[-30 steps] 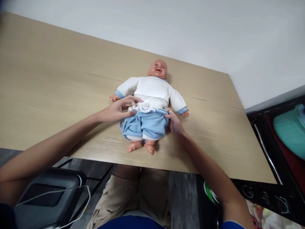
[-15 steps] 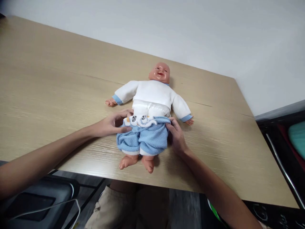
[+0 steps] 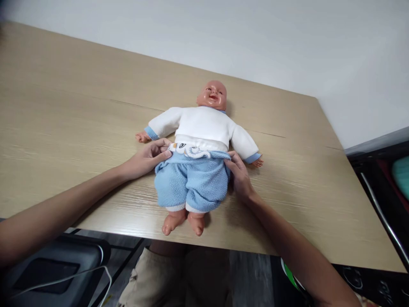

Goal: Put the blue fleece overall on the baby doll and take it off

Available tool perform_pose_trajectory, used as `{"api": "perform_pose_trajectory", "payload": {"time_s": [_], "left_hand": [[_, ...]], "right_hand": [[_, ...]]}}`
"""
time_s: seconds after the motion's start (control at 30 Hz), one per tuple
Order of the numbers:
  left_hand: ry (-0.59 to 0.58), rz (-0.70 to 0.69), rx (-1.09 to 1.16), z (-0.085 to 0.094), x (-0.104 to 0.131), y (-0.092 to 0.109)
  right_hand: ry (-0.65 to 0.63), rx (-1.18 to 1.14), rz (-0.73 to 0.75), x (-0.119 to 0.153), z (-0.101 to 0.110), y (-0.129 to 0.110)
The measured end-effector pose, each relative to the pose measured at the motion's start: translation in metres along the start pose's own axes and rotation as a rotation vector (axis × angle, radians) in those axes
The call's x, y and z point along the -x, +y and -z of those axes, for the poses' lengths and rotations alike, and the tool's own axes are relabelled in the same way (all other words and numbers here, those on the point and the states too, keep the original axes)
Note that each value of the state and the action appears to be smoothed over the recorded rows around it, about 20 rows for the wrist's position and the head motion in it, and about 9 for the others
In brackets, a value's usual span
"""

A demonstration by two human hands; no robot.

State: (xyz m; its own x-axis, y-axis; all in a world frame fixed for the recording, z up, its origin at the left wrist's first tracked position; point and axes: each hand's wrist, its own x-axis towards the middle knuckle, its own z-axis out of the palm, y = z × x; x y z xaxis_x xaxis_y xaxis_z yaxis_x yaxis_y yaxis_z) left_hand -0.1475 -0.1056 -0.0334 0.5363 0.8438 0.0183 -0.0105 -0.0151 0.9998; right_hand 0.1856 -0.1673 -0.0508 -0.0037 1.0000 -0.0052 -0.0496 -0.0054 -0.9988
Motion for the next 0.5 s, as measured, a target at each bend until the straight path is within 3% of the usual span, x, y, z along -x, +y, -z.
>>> {"api": "perform_pose_trajectory", "payload": {"time_s": [0.17,0.23,0.37,0.5], "left_hand": [[-0.225,0.039,-0.094,0.013,0.002,0.006],[-0.248,0.009,-0.129,0.015,0.003,0.007],[-0.113,-0.091,-0.134,0.012,0.002,0.006],[0.084,-0.163,-0.053,0.004,-0.003,-0.001]], "right_hand": [[0.061,0.128,0.077,0.003,0.002,-0.003],[0.091,0.207,0.151,0.005,0.002,-0.007],[0.124,0.223,0.235,0.007,0.001,-0.009],[0.1,0.107,0.097,0.005,0.002,-0.004]]}}
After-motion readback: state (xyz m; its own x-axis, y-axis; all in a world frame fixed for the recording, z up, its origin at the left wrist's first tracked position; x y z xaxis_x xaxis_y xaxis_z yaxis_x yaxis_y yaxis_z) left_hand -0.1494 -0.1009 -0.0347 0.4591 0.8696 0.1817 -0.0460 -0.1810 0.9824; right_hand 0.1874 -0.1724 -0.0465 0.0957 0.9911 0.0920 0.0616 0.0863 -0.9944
